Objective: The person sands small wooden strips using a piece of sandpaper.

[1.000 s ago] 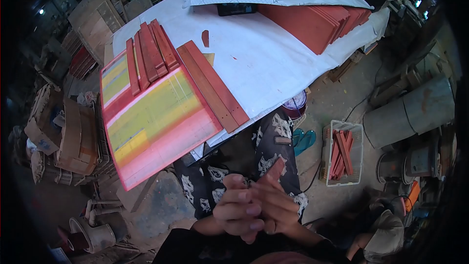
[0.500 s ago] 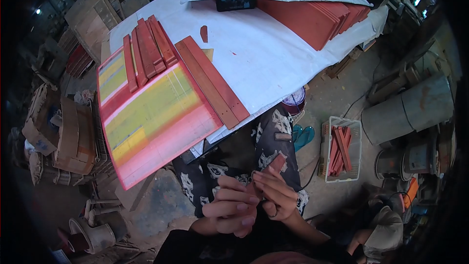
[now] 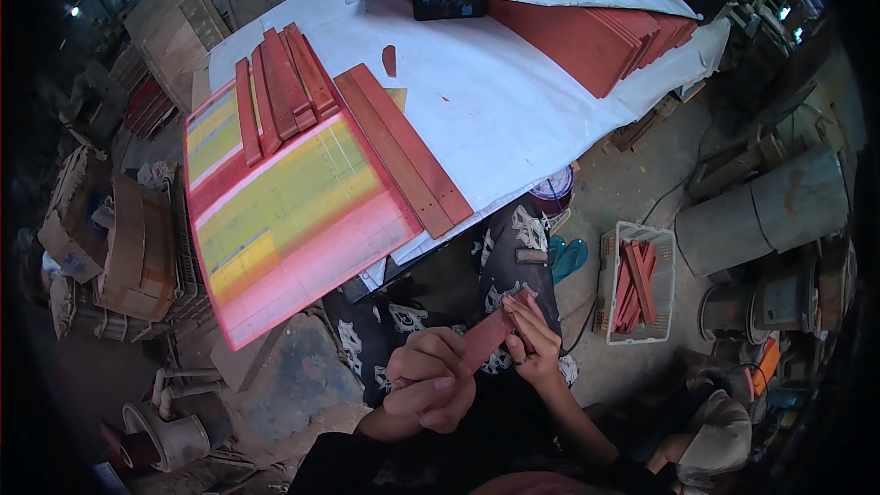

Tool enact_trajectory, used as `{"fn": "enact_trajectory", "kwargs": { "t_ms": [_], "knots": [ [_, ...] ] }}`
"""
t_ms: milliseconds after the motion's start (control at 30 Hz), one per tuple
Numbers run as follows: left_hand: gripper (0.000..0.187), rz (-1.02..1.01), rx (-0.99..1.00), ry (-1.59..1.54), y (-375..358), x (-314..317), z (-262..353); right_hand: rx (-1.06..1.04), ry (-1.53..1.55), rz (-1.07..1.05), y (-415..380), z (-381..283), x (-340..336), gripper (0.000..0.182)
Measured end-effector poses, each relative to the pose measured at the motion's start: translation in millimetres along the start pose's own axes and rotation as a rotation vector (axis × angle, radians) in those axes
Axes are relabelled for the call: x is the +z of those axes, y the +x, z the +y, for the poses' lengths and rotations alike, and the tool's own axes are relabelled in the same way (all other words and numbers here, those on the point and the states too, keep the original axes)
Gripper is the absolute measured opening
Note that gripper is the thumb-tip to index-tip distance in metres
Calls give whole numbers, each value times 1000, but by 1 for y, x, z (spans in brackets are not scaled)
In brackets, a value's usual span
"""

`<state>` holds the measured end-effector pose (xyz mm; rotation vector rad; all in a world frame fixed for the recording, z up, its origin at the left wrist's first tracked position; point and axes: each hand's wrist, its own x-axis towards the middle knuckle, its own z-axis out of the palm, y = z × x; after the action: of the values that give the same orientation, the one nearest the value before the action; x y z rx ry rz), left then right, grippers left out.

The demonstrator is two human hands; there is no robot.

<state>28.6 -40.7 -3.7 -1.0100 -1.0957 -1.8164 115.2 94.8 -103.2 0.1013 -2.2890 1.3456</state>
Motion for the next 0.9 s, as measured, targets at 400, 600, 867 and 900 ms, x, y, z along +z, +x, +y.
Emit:
{"fn": "enact_trajectory", "kwargs": {
  "t_ms": [400,600,867,900],
  "knots": [
    [22,195,-162,177,5,3,15,116,-115,-70,-14,23,-8,59],
    [24,197,-56,201,7,6,9,5,-32,-49,-14,1,-7,63],
    [33,15,0,188,8,5,4,-253,247,-88,34,-81,1,53],
    [36,-49,-32,167,12,0,7,-296,273,-97,38,-90,0,52]
  ]
}}
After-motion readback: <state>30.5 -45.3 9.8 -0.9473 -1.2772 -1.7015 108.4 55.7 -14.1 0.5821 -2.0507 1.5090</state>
